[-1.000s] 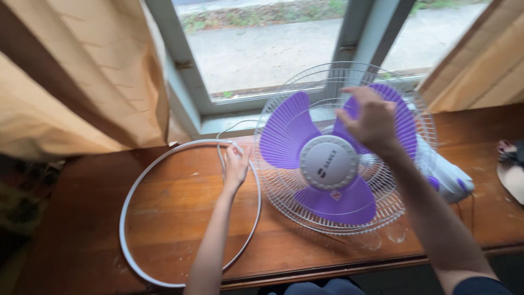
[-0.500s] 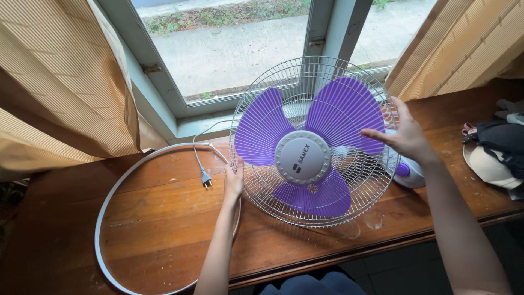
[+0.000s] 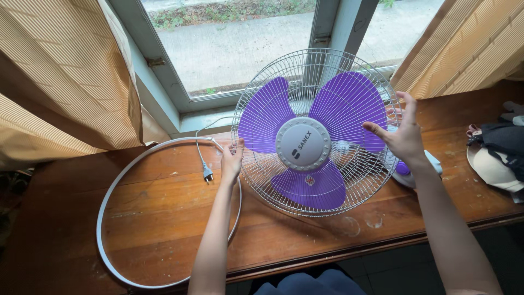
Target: The person disassembles a purple table fan on a wooden table. They remove the front grille, unscrew the central hub to detach the blades, and then remove the rear grille.
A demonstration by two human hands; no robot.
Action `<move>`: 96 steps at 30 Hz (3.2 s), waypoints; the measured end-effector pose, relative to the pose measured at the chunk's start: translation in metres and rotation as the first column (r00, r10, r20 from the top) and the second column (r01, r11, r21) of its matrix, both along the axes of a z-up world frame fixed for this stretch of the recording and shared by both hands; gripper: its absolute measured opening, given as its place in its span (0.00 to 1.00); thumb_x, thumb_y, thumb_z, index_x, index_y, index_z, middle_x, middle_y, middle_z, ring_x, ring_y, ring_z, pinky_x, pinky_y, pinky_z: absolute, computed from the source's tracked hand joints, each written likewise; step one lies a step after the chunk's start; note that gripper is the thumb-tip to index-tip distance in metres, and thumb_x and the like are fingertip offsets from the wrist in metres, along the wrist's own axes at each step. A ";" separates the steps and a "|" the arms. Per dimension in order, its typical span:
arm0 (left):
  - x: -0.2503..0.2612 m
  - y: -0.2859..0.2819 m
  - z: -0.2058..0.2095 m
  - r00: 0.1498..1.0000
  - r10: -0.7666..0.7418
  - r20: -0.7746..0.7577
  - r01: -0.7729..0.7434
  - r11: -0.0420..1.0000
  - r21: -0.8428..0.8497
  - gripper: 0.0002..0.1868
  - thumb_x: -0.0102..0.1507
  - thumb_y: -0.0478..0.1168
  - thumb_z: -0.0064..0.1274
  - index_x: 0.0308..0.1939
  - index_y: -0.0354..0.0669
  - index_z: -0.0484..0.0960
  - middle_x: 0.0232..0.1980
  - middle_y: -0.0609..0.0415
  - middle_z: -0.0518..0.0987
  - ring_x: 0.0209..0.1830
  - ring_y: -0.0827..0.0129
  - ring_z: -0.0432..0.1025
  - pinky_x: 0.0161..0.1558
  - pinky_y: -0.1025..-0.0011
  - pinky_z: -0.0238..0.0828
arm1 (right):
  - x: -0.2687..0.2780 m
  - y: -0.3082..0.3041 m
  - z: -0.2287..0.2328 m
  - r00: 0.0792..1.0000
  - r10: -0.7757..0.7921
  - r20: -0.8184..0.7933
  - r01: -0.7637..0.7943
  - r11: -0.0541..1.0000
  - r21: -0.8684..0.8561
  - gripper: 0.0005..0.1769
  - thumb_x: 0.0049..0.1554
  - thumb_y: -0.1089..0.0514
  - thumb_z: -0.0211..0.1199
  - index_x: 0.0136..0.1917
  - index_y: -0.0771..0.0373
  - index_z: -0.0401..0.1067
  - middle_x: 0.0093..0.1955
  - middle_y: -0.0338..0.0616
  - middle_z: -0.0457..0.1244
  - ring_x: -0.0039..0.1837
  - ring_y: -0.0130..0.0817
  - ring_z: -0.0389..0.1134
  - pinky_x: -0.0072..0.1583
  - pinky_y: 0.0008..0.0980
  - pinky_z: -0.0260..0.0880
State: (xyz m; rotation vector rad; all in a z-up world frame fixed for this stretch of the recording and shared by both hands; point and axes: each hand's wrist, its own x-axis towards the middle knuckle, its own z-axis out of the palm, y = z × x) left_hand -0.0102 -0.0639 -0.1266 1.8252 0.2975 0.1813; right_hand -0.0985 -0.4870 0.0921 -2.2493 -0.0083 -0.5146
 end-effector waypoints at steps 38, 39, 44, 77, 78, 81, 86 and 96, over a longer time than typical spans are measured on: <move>-0.019 0.067 0.047 0.954 -0.252 0.159 0.240 0.333 -0.912 0.20 0.67 0.59 0.55 0.29 0.55 0.68 0.18 0.68 0.57 0.11 0.83 0.50 0.13 0.83 0.38 | -0.027 0.018 0.039 0.952 0.265 0.155 -0.287 0.948 0.138 0.37 0.55 0.46 0.71 0.68 0.57 0.53 0.67 0.51 0.55 0.68 0.45 0.67 0.64 0.41 0.73; -0.018 0.070 0.050 0.960 -0.230 0.158 0.234 0.353 -0.906 0.20 0.67 0.59 0.54 0.29 0.54 0.69 0.18 0.68 0.57 0.12 0.83 0.50 0.13 0.83 0.38 | -0.024 0.017 0.041 0.939 0.303 0.165 -0.333 0.921 0.201 0.39 0.56 0.51 0.72 0.70 0.58 0.52 0.67 0.50 0.56 0.66 0.43 0.68 0.62 0.39 0.73; -0.006 0.080 0.060 0.993 -0.032 0.115 0.114 0.539 -0.835 0.16 0.68 0.58 0.51 0.35 0.54 0.75 0.22 0.71 0.62 0.15 0.86 0.51 0.14 0.83 0.40 | 0.003 0.004 0.037 0.912 0.408 0.031 -0.352 0.744 0.568 0.42 0.49 0.62 0.77 0.73 0.58 0.62 0.51 0.42 0.60 0.53 0.27 0.64 0.56 0.30 0.69; -0.227 0.255 0.171 0.974 0.025 0.223 0.184 0.478 -0.859 0.68 0.52 0.74 0.51 0.82 0.44 0.35 0.80 0.13 0.38 0.80 0.19 0.41 0.72 0.29 0.38 | -0.051 0.204 0.010 0.141 0.959 0.246 -0.813 0.253 -0.524 0.07 0.51 0.62 0.69 0.41 0.50 0.75 0.35 0.30 0.63 0.40 0.25 0.65 0.54 0.41 0.61; -0.235 0.260 0.169 0.972 0.039 0.230 0.183 0.485 -0.855 0.67 0.52 0.70 0.52 0.83 0.44 0.36 0.80 0.13 0.39 0.80 0.18 0.41 0.72 0.29 0.37 | -0.046 0.208 0.005 0.135 0.959 0.248 -0.807 0.252 -0.534 0.07 0.51 0.61 0.69 0.42 0.50 0.75 0.36 0.30 0.63 0.41 0.26 0.65 0.55 0.41 0.61; -0.255 0.270 0.157 0.967 0.093 0.239 0.160 0.506 -0.848 0.62 0.52 0.58 0.51 0.84 0.43 0.39 0.80 0.14 0.42 0.78 0.17 0.42 0.72 0.28 0.38 | -0.033 0.219 -0.015 0.183 0.961 0.209 -0.778 0.272 -0.567 0.07 0.50 0.60 0.70 0.42 0.49 0.76 0.38 0.29 0.64 0.43 0.26 0.65 0.54 0.41 0.61; -0.280 0.279 0.133 0.950 0.212 0.229 0.076 0.555 -0.828 0.54 0.53 0.43 0.46 0.83 0.44 0.43 0.79 0.18 0.49 0.75 0.17 0.48 0.71 0.29 0.45 | -0.009 0.238 -0.052 0.243 0.956 0.167 -0.681 0.290 -0.672 0.07 0.47 0.58 0.68 0.41 0.50 0.75 0.42 0.31 0.65 0.49 0.30 0.67 0.55 0.41 0.63; -0.308 0.305 0.064 0.953 0.241 0.186 -0.001 0.613 -0.790 0.49 0.57 0.30 0.32 0.83 0.60 0.42 0.81 0.29 0.51 0.76 0.28 0.54 0.69 0.33 0.53 | 0.020 0.283 -0.134 0.397 0.917 0.034 -0.499 0.247 -0.831 0.06 0.46 0.56 0.63 0.38 0.44 0.73 0.40 0.28 0.62 0.51 0.27 0.66 0.54 0.36 0.63</move>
